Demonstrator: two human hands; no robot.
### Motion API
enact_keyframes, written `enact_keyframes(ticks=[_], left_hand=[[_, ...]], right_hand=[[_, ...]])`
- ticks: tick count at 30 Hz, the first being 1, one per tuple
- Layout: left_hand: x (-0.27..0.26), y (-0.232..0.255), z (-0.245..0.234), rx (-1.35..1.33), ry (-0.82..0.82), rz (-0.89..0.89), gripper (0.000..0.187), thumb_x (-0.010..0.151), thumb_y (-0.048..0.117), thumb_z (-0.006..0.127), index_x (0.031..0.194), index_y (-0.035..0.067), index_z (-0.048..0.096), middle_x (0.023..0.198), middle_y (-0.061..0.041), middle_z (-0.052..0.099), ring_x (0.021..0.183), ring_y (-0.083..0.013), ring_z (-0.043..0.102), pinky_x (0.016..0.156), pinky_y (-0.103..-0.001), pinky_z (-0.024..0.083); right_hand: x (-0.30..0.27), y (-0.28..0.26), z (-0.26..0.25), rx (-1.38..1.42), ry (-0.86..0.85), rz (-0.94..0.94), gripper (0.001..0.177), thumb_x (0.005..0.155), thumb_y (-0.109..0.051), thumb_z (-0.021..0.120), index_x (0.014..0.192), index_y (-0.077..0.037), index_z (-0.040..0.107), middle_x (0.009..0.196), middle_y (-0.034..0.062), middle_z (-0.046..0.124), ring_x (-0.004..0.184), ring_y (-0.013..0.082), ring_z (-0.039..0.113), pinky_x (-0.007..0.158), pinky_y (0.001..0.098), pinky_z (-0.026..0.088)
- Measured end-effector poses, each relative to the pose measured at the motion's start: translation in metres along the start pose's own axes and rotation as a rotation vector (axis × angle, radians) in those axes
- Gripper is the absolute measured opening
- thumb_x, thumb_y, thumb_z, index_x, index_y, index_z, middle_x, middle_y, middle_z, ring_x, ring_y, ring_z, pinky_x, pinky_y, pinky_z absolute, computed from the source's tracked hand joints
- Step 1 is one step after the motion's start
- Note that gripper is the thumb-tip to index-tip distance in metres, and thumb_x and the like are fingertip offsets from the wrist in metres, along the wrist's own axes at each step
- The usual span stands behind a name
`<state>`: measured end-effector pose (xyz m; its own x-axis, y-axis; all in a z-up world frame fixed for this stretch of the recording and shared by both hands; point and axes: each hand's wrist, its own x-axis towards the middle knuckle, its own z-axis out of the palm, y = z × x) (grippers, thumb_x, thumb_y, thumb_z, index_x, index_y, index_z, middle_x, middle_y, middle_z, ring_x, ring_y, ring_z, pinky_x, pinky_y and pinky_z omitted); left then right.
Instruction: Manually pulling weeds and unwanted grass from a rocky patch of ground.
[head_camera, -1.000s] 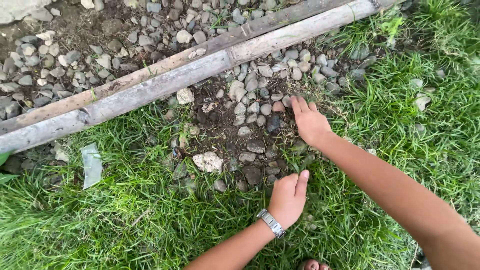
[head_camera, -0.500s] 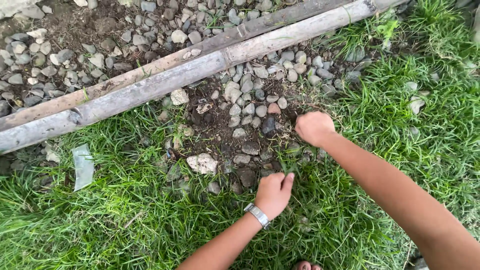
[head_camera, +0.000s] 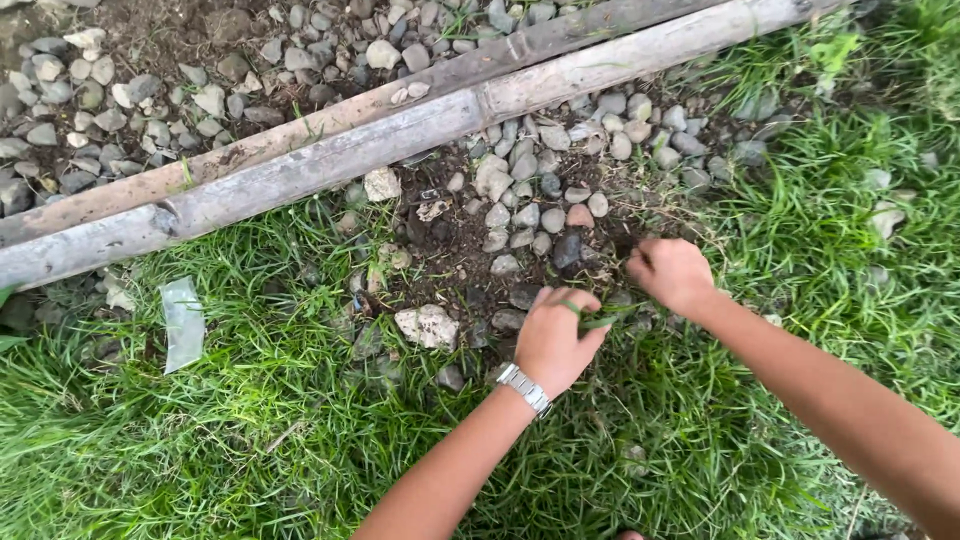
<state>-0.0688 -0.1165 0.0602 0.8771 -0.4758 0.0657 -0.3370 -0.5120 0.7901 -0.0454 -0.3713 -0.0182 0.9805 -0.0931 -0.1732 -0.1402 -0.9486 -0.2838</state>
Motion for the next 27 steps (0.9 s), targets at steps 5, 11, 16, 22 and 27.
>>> enact_keyframes(ticks=[5, 11, 16, 22, 27], left_hand=[[0.049, -0.033, 0.056, -0.046, 0.030, 0.111, 0.018, 0.089, 0.006, 0.072, 0.107, 0.007, 0.072, 0.110, -0.012, 0.074, 0.103, -0.0285, 0.069, 0.091, -0.038, 0.057], [0.072, -0.004, 0.073, -0.225, -0.049, 0.048, 0.041, 0.085, 0.010, 0.067, 0.126, 0.009, 0.072, 0.112, -0.017, 0.074, 0.098, -0.0302, 0.071, 0.087, -0.039, 0.059], [0.058, -0.002, 0.093, -1.415, -0.185, -0.651, 0.049, 0.105, 0.052, 0.054, 0.120, 0.008, 0.069, 0.114, -0.009, 0.068, 0.097, -0.0176, 0.065, 0.077, -0.032, 0.056], [0.062, -0.028, 0.073, -1.411, 0.041, -1.000, 0.027, 0.097, 0.027, 0.060, 0.098, 0.002, 0.070, 0.091, -0.010, 0.072, 0.079, -0.0206, 0.068, 0.068, -0.034, 0.059], [0.107, -0.082, 0.044, -0.893, 0.291, -0.819, 0.030, 0.098, 0.032, 0.066, 0.090, 0.004, 0.074, 0.074, -0.005, 0.067, 0.061, -0.0191, 0.055, 0.055, -0.036, 0.044]], right_hand=[[-0.024, 0.006, 0.001, 0.369, 0.057, -0.042, 0.028, 0.095, -0.026, 0.063, 0.082, -0.003, 0.070, 0.069, 0.0146, 0.067, 0.061, 0.0286, 0.061, 0.058, 0.0425, 0.050], [-0.053, -0.004, -0.047, 0.848, 0.058, 0.182, 0.038, 0.109, -0.024, 0.060, 0.080, 0.000, 0.061, 0.064, -0.0024, 0.045, 0.057, 0.0074, 0.035, 0.049, 0.0275, 0.031], [-0.075, -0.091, -0.093, 0.922, -0.034, 0.186, 0.024, 0.100, -0.027, 0.051, 0.086, -0.013, 0.064, 0.078, -0.0041, 0.070, 0.067, 0.0092, 0.070, 0.060, 0.0270, 0.062], [-0.094, -0.123, -0.083, -0.192, 0.179, -0.440, 0.019, 0.090, -0.019, 0.067, 0.102, -0.005, 0.070, 0.116, 0.0104, 0.068, 0.129, 0.0375, 0.046, 0.108, 0.0597, 0.035], [-0.096, -0.134, -0.096, -0.030, 0.230, -0.521, 0.037, 0.075, -0.016, 0.069, 0.112, -0.009, 0.071, 0.145, 0.0214, 0.053, 0.129, 0.0471, 0.038, 0.103, 0.0625, 0.032]])
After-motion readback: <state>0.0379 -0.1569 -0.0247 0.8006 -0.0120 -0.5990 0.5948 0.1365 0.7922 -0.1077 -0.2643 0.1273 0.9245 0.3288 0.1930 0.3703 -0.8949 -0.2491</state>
